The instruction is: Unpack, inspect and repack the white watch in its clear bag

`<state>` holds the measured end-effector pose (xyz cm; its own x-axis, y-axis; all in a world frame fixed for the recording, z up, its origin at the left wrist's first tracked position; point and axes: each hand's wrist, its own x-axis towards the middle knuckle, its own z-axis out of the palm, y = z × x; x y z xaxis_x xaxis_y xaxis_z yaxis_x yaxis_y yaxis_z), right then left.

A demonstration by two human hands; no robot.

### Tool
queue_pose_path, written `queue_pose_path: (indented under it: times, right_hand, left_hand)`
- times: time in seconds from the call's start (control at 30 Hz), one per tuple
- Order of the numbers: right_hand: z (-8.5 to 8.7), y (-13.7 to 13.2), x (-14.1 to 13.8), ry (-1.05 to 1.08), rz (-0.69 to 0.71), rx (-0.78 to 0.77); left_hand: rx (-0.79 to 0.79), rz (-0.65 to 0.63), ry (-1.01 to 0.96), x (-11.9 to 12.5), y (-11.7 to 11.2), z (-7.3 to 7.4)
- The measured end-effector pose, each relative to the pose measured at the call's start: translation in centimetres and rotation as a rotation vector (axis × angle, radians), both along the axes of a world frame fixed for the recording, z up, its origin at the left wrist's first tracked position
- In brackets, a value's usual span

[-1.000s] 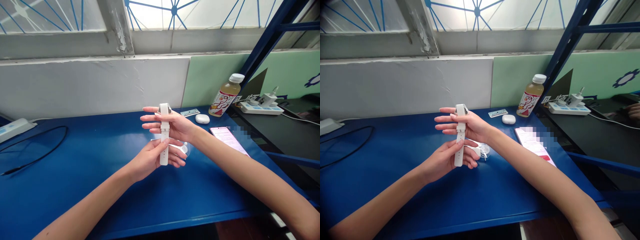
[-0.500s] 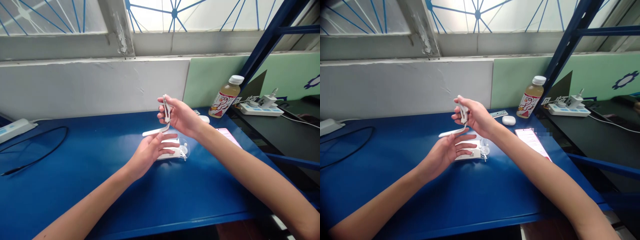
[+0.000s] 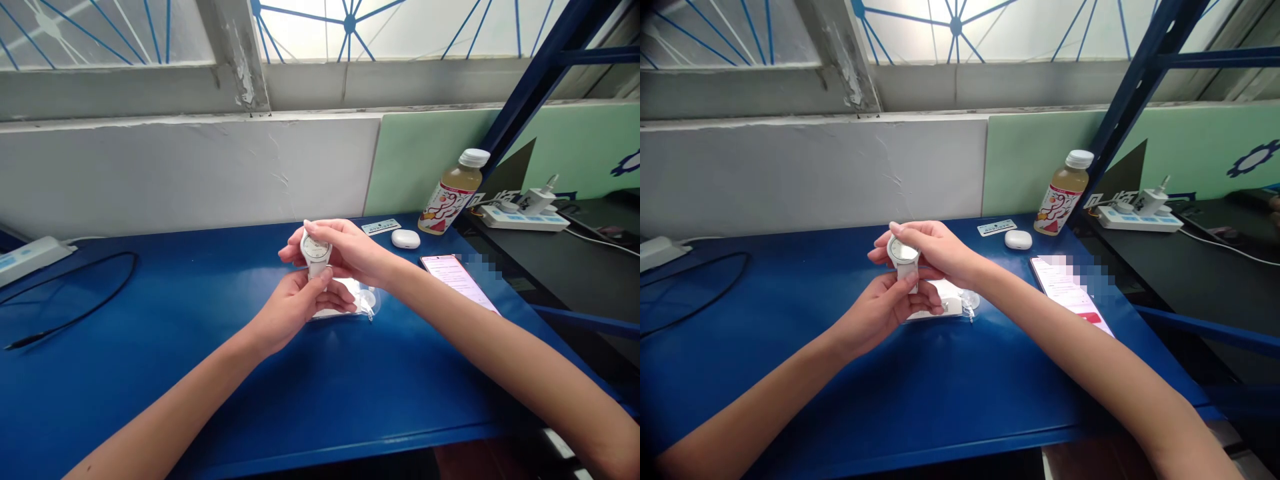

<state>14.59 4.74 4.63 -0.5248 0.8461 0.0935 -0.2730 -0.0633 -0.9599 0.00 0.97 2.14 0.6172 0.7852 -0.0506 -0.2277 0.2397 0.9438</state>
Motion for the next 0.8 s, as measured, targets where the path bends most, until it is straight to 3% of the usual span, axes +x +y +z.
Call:
queue_pose_path:
  times: [0.07,0.33,0.5,0.63,0.8]
  right_hand:
    - [-0.3,0.4,0.2,0.090,0.068,-0.050]
    - [-0.8,1.2,0.8,-0.005,-0.045,-0.155]
    - [-0.7,1.1,0.5,0.069,0.006,-0.211]
    - [-0.5,1.0,0.4,0.223,0.128,-0.262]
    - [-0.1,0.7,0.5,0.291,0.160,-0.264]
  left_hand:
    - [-0.032,-0.044,0.024,0.0,0.1,-0.1]
    - [-0.110,-0.048,-0.034,0.1,0.4,-0.9]
    - [-0.100,-0.098,-0.058,0.2,0.1,-1.0]
    - [-0.105,-0.047,0.037,0.5,0.0,-1.3]
    - [-0.090,0.038,0.100,0.5,0.2,-1.3]
